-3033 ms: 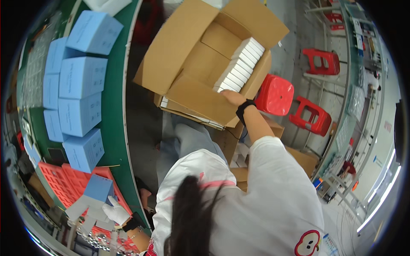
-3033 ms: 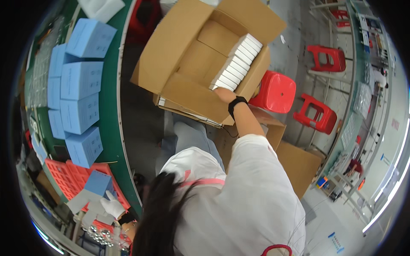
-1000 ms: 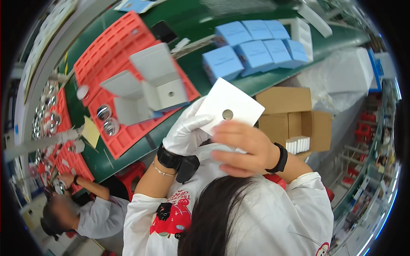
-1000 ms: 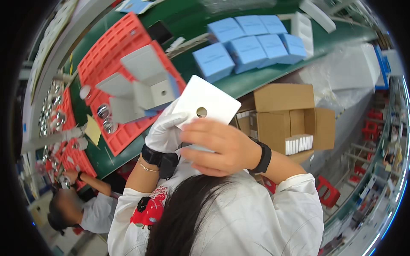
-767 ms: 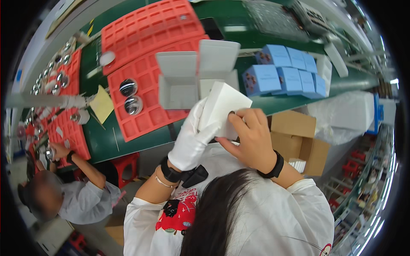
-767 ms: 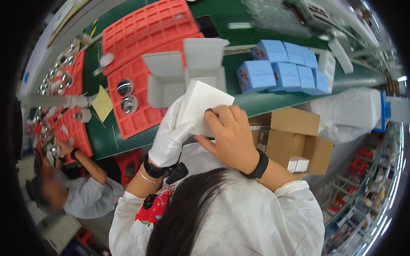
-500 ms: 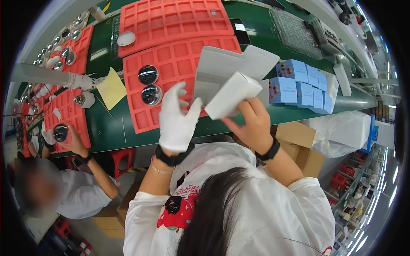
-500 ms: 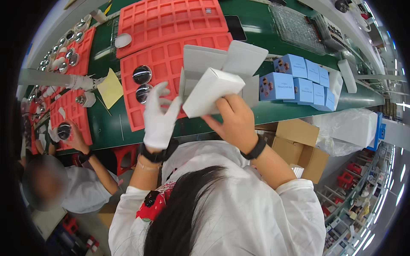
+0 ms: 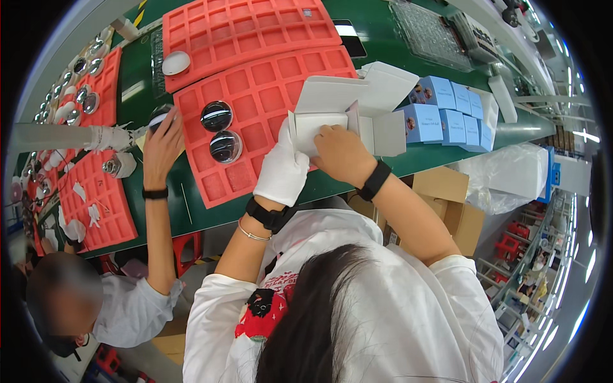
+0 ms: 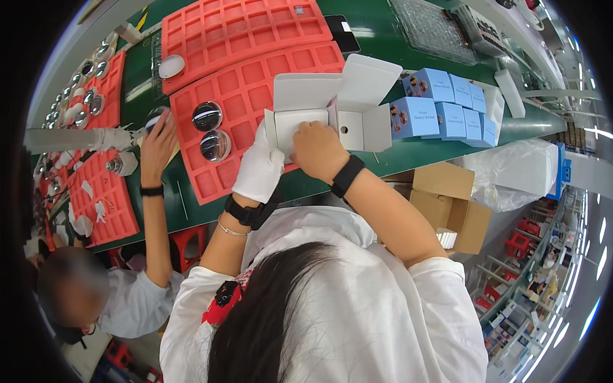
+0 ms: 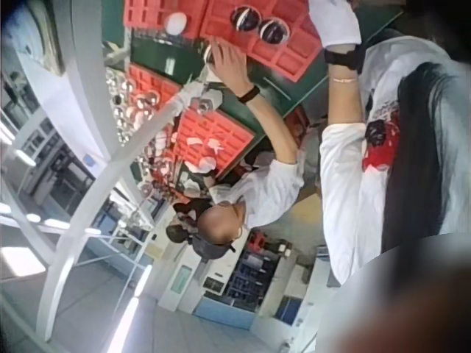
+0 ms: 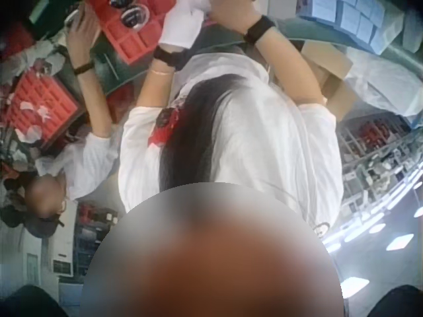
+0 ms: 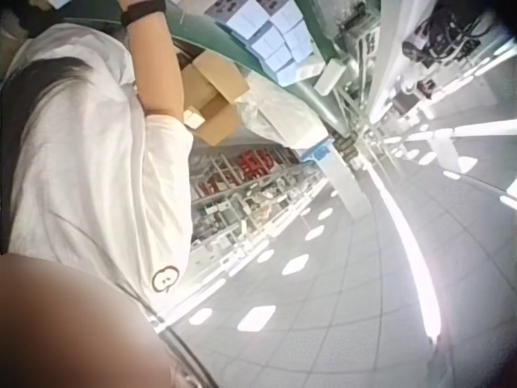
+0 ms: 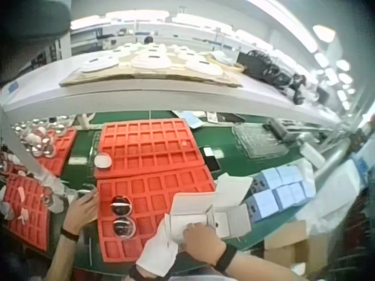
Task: Packing electronic product boxes into larger shipping cartons and sealing them with adhesive tape.
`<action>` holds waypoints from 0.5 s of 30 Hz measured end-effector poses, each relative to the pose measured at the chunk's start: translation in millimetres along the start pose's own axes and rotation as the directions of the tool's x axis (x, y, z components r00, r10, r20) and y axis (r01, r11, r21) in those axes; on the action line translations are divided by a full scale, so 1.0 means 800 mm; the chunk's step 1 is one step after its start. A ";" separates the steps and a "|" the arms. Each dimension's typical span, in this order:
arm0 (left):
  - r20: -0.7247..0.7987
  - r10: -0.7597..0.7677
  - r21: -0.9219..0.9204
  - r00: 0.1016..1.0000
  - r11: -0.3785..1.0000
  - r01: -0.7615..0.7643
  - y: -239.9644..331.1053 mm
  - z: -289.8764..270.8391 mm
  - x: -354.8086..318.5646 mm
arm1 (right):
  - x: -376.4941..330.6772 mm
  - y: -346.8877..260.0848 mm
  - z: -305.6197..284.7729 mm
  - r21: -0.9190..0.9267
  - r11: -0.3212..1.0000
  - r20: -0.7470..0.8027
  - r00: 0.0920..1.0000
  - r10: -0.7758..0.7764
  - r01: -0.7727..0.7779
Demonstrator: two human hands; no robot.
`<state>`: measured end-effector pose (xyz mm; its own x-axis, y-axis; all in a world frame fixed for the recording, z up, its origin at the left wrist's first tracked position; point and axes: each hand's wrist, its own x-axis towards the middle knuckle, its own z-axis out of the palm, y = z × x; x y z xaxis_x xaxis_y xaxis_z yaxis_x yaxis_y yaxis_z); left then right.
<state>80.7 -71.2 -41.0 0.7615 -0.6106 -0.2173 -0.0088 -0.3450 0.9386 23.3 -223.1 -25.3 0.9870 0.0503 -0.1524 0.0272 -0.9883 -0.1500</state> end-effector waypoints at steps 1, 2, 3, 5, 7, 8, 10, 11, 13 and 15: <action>-0.013 -0.003 0.039 1.000 0.999 0.003 0.002 0.001 -0.001 | 0.003 0.000 0.004 -0.010 1.000 0.019 1.000 0.003 -0.003; -0.025 -0.006 0.078 1.000 0.997 0.008 0.004 0.001 -0.002 | 0.005 0.001 0.006 -0.019 1.000 0.038 0.999 0.005 -0.005; -0.038 -0.009 0.116 0.999 0.993 0.013 0.004 0.002 -0.002 | 0.007 0.003 0.008 -0.019 1.000 0.040 0.999 0.009 -0.009; -0.044 0.018 0.144 0.999 0.990 -0.012 0.000 0.004 -0.002 | 0.011 0.008 0.010 0.012 1.000 0.045 0.999 -0.025 0.025; -0.061 0.075 0.201 0.995 0.978 -0.061 0.001 0.005 -0.003 | 0.018 0.013 0.011 0.026 0.999 0.042 0.998 -0.040 0.039; -0.059 0.078 0.203 0.995 0.977 -0.065 0.001 0.005 -0.004 | 0.023 0.015 0.011 0.031 0.999 0.124 0.992 -0.030 0.026; -0.046 0.058 0.226 0.997 0.973 -0.047 0.007 0.003 -0.006 | 0.034 0.019 0.014 0.044 0.999 0.286 0.958 -0.008 -0.005; -0.037 0.048 0.239 0.998 0.970 -0.038 0.009 0.004 -0.006 | 0.042 0.021 0.015 0.048 0.999 0.283 0.959 -0.001 -0.013; -0.040 0.066 0.262 0.997 0.964 -0.053 0.006 0.010 -0.007 | 0.063 0.025 0.013 0.084 0.995 0.477 0.879 0.012 -0.059; -0.069 0.090 0.297 0.994 0.952 -0.066 0.004 0.014 -0.009 | 0.076 0.019 0.014 0.100 0.991 0.564 0.826 0.020 -0.092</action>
<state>67.8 -76.2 -39.6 0.8004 -0.5888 -0.1128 -0.2513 -0.5004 0.8285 81.6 -233.8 -47.9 0.7265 0.1028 -0.6794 -0.0800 -0.9694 -0.2322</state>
